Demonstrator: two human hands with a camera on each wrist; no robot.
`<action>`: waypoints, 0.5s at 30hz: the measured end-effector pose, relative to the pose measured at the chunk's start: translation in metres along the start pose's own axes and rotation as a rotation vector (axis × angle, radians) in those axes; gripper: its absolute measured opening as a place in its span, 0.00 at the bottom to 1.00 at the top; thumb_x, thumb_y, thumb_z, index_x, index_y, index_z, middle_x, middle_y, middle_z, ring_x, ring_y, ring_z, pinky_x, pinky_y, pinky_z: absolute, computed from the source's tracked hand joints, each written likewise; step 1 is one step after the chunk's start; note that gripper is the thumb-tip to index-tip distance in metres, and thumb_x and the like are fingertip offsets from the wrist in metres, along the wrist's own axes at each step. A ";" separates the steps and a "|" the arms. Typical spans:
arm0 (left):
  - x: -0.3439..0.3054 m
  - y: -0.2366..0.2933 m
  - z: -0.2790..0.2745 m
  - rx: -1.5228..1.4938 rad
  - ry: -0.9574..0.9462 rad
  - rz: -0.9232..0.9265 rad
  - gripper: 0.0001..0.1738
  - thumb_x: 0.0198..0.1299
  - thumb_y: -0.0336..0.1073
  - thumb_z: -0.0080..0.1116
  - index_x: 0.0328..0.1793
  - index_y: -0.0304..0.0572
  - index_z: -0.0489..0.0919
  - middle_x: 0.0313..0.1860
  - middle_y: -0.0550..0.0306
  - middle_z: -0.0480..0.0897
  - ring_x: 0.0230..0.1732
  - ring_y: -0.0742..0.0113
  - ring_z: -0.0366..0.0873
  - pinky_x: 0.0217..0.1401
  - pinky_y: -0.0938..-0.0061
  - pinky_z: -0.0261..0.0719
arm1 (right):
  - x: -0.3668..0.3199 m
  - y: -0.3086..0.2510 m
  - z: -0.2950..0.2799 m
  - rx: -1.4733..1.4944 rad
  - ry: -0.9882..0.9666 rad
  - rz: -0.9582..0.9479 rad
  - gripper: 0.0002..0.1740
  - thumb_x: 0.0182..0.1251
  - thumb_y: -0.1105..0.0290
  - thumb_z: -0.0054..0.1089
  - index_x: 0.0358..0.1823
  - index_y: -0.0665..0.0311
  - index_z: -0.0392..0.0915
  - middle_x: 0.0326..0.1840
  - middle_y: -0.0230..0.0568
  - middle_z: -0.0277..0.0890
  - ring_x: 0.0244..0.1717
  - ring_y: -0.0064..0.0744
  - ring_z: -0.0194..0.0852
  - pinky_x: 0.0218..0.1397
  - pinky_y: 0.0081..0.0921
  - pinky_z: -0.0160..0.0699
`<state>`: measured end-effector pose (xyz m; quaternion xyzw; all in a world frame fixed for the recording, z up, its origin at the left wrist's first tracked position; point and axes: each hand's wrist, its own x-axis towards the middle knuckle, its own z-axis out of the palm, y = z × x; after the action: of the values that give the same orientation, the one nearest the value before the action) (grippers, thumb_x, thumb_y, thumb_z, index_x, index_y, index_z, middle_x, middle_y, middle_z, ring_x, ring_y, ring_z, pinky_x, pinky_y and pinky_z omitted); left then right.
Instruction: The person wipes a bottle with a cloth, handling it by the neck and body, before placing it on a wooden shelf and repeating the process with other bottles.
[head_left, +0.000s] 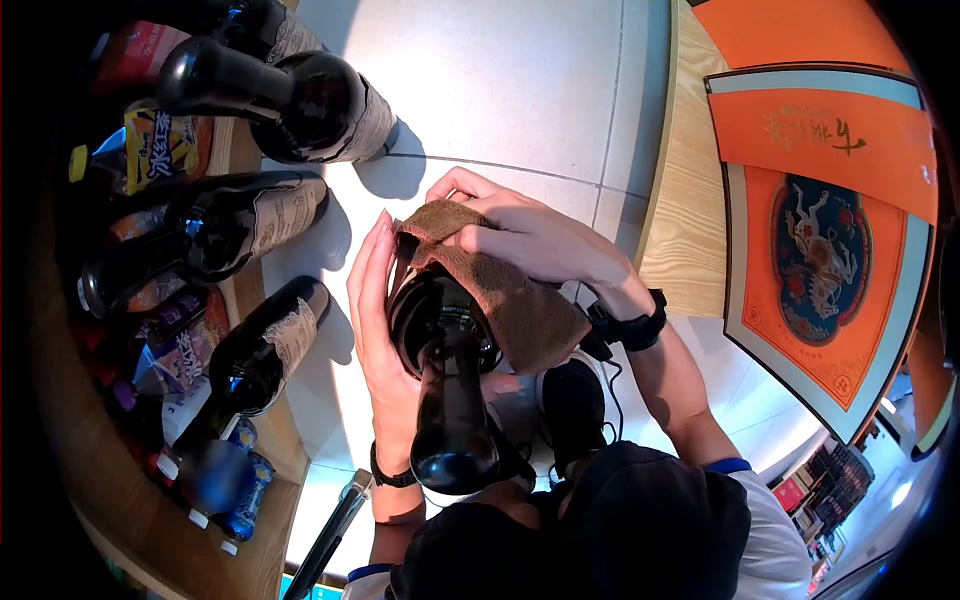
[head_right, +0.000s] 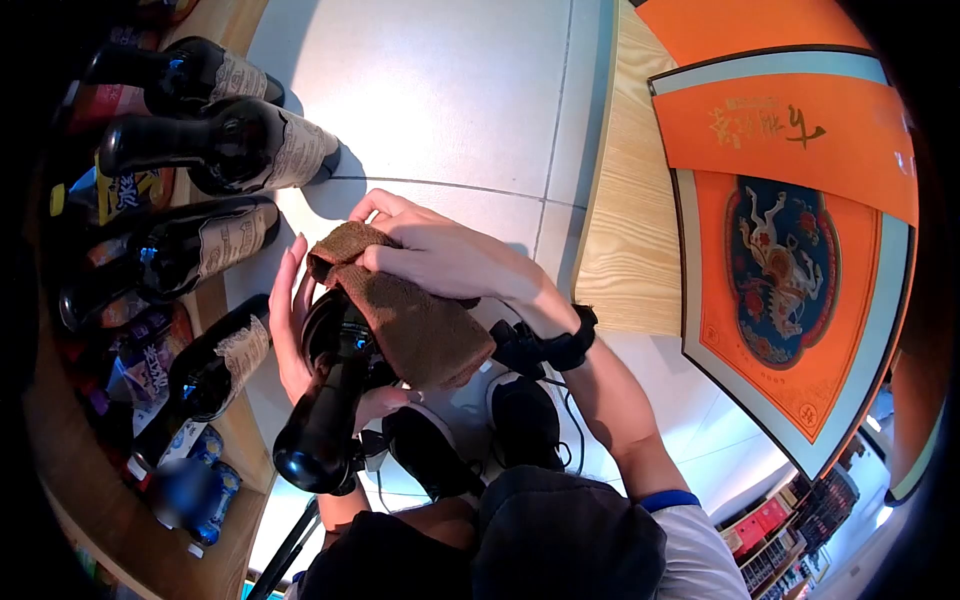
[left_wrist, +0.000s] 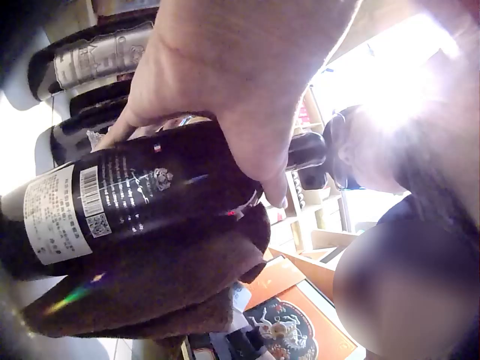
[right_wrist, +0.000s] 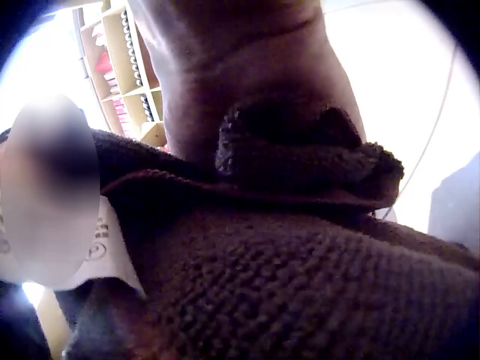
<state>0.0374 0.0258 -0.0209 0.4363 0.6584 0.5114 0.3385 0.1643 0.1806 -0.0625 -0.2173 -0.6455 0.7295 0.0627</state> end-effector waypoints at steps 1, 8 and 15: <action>0.000 0.003 0.001 0.018 0.012 0.018 0.68 0.37 0.59 0.84 0.81 0.36 0.59 0.79 0.39 0.62 0.77 0.45 0.64 0.78 0.55 0.68 | 0.001 0.005 -0.001 -0.038 -0.009 -0.030 0.19 0.77 0.63 0.49 0.48 0.76 0.78 0.57 0.41 0.68 0.55 0.32 0.70 0.65 0.31 0.68; -0.001 0.003 0.001 0.039 0.015 -0.022 0.71 0.34 0.64 0.84 0.81 0.37 0.59 0.79 0.37 0.60 0.78 0.43 0.62 0.78 0.53 0.67 | 0.002 -0.008 -0.001 -0.097 0.070 -0.084 0.16 0.74 0.71 0.51 0.58 0.67 0.80 0.54 0.41 0.83 0.56 0.33 0.81 0.63 0.31 0.77; -0.001 0.007 0.002 0.135 0.054 0.002 0.69 0.37 0.66 0.81 0.81 0.40 0.60 0.81 0.37 0.58 0.79 0.41 0.60 0.78 0.51 0.65 | -0.006 0.003 -0.002 -0.117 0.000 -0.147 0.20 0.76 0.63 0.53 0.61 0.65 0.81 0.54 0.46 0.85 0.54 0.39 0.85 0.61 0.33 0.80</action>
<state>0.0415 0.0264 -0.0152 0.4448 0.7000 0.4776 0.2899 0.1714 0.1798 -0.0636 -0.1725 -0.7013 0.6839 0.1035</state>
